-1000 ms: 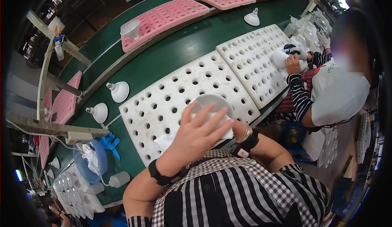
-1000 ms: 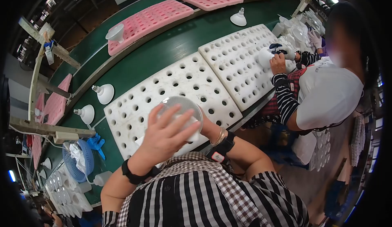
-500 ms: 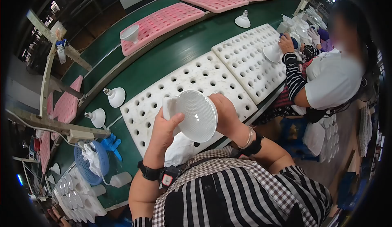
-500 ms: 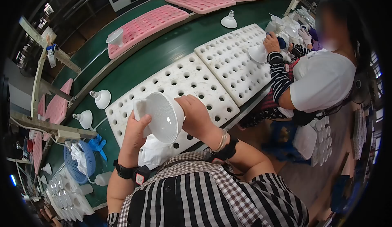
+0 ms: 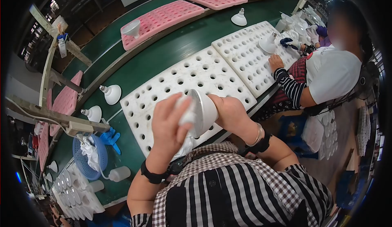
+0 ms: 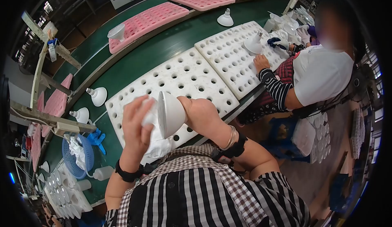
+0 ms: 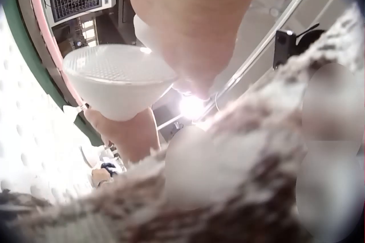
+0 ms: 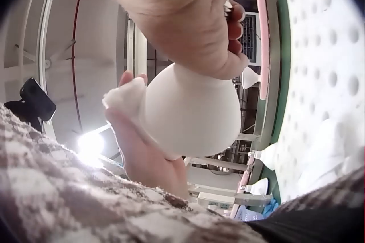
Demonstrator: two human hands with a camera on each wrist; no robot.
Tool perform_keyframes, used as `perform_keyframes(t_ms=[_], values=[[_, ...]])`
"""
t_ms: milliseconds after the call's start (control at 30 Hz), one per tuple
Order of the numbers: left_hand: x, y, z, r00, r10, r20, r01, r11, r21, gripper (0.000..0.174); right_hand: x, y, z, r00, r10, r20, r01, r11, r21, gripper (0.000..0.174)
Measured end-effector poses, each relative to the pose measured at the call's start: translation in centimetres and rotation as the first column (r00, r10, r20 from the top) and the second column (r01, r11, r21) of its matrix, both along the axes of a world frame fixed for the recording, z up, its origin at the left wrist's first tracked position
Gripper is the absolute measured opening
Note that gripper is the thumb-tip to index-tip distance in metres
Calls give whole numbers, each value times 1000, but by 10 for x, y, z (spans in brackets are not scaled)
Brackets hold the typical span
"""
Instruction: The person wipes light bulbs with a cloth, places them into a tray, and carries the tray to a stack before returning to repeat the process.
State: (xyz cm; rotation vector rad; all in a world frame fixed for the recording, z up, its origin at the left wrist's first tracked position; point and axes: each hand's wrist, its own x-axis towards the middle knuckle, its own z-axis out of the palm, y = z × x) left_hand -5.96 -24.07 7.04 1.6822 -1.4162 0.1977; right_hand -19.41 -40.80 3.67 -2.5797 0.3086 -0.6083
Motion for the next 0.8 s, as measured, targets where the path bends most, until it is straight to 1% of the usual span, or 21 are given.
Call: perform_keyframes(t_ms=[33,67,133,167,200,233,267,300,333,367,400,467,500,533,567,600,633,667,700,733,800], values=[[-11,-1,6,984,-87,154,76,994,78,46,1,0,-3,1000,-24,-2,24,999,-28,35],[-15,-4,8,984,-83,155,72,995,76,46,1,0,-5,1000,-20,-2,20,999,-30,35],[-15,-12,12,947,-118,298,72,984,160,39,1,-3,-7,1000,-4,-20,2,998,-60,38],[-7,-15,12,970,-101,219,61,981,183,38,2,-4,-7,1000,4,-20,-5,998,-60,38],[-3,-19,11,971,-93,219,53,982,183,38,2,-4,-6,998,63,3,-64,997,35,40],[0,-24,9,997,-79,26,74,987,144,35,4,-5,-6,992,118,32,-121,985,126,41],[4,-29,7,983,-71,-167,88,991,97,33,6,-4,-4,992,123,34,-127,985,121,41],[9,-31,3,955,-49,-291,87,989,122,34,6,1,-2,987,147,71,-159,963,219,42],[11,-31,-4,955,-44,-292,82,990,118,34,5,4,0,980,167,108,-193,929,315,42],[14,-31,-12,914,-53,-403,94,992,82,35,4,5,3,989,135,58,-147,911,385,38],[16,-31,-19,860,-68,-506,105,993,45,36,5,5,2,989,137,60,-149,912,382,38],[13,-25,-28,894,-44,-445,84,994,70,38,6,4,-5,994,74,86,-107,857,504,37],[8,-21,-30,955,18,-296,16,994,113,38,9,-2,-10,994,69,88,-104,859,502,37],[3,-18,-31,988,75,-136,-55,988,142,39,13,-9,-16,1000,7,-26,8,858,514,39],[-4,-16,-31,996,80,-35,-73,982,172,40,15,-14,-18,988,-54,-143,121,849,514,40],[-8,-15,-25,997,75,-36,-68,983,170,40,15,-16,-18,988,-59,-143,125,850,512,40],[-11,-13,-16,986,13,167,-42,984,173,42,17,-18,-18,982,-28,-186,114,876,468,43],[-13,-12,-11,931,-49,363,-20,983,182,43,18,-17,-18,973,3,-230,98,900,425,45],[-14,-17,-10,898,-86,431,19,987,159,44,19,-13,-19,973,5,-232,97,899,428,45],[-10,-23,-13,898,-84,432,15,987,160,44,21,-10,-19,968,-10,-250,99,934,344,46],[2,-36,-25,847,0,531,-141,964,225,45,26,-4,-17,959,-41,-281,90,982,164,49]])
